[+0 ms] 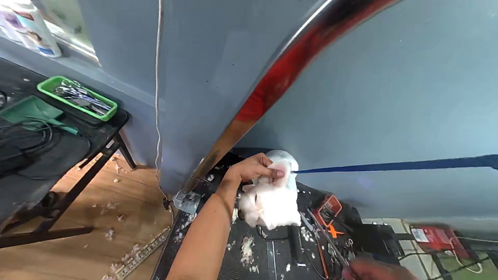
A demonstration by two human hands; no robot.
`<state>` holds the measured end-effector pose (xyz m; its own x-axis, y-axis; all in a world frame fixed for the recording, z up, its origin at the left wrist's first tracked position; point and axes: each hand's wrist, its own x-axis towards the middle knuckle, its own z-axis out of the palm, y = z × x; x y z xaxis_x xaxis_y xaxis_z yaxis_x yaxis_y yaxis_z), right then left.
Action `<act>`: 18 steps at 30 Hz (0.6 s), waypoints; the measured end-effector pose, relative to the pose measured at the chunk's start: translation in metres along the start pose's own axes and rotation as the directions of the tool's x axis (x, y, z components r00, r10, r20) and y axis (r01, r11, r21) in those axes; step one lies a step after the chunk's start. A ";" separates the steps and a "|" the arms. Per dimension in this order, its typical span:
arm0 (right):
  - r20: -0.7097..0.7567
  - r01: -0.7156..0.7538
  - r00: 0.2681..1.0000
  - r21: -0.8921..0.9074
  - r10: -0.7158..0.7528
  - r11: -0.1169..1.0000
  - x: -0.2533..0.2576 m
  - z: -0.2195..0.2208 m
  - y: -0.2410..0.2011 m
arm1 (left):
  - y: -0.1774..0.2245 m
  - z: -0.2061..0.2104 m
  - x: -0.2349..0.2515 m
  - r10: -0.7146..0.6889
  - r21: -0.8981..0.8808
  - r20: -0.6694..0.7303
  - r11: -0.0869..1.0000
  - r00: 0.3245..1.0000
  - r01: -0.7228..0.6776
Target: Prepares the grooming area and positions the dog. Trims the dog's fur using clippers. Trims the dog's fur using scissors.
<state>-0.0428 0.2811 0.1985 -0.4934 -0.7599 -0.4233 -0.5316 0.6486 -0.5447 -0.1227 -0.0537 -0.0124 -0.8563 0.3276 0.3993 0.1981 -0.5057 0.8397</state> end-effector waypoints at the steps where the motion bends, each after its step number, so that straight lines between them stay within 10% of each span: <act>1: -0.025 -0.016 1.000 0.021 0.016 1.000 0.006 0.005 -0.004 | -0.004 0.001 -0.002 0.029 -0.040 -0.005 0.999 1.000 -0.030; 18: -0.399 -0.129 0.861 0.429 0.315 0.894 0.073 0.118 -0.041 | 0.004 0.066 -0.019 -0.195 -0.197 -0.513 0.975 0.836 0.107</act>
<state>0.0246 0.1939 0.1049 -0.8672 -0.4322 -0.2471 -0.1167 0.6590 -0.7430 -0.0745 -0.0091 0.0075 -0.9991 -0.0372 -0.0193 0.0076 -0.6146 0.7888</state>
